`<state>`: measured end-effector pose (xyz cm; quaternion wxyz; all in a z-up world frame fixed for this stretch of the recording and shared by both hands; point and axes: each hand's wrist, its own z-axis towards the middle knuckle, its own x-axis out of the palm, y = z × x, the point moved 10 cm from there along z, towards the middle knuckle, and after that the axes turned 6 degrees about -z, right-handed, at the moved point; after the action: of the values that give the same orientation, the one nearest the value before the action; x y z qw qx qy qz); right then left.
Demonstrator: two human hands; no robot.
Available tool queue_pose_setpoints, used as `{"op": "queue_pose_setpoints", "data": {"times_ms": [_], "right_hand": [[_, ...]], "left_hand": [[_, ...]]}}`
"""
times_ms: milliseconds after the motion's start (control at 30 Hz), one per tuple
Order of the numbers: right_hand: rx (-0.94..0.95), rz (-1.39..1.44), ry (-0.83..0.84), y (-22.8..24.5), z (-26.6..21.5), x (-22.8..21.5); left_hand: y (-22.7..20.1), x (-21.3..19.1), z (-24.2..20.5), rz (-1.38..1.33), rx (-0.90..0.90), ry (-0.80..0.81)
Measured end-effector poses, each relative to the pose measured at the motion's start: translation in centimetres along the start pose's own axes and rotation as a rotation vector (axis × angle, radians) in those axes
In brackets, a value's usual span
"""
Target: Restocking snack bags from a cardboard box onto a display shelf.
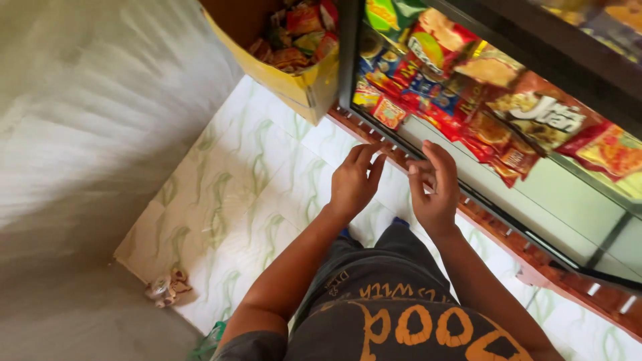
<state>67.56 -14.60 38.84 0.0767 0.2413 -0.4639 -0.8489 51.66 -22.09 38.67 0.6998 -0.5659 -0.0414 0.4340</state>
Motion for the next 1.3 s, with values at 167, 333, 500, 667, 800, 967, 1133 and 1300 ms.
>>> {"op": "queue_pose_setpoints", "data": {"times_ms": [167,333,500,667,800,967,1133,1300], "right_hand": [[0.061,0.057,0.085,-1.4,2.6,5.5],[0.192,0.158,0.175,-3.9,7.2,11.1],[0.234,0.231,0.238,-8.2,13.3,18.9],[0.184,0.244,0.403,-8.4,20.0,26.9],[0.099,0.126,0.49,-10.6,23.7,31.7],[0.625,0.304,0.448,-22.1,26.9,39.8],[0.654,0.062,0.45,-28.3,30.9,46.4],[0.709,-0.385,0.641,-42.4,28.3,49.6]], "left_hand": [[5.5,-3.9,2.4,0.004,-0.111,-0.05],[10.7,-7.1,6.0,0.013,-0.174,-0.144],[18.2,-9.5,11.9,-0.185,-0.314,-0.145],[22.7,-13.2,18.0,-0.218,-0.417,-0.156],[26.7,-15.0,21.4,-0.224,-0.503,-0.143],[32.9,-13.4,27.6,-0.301,-0.557,-0.045],[42.3,-8.0,34.9,-0.348,-0.619,0.16],[54.5,-0.3,38.1,-0.144,-0.687,0.341]]}}
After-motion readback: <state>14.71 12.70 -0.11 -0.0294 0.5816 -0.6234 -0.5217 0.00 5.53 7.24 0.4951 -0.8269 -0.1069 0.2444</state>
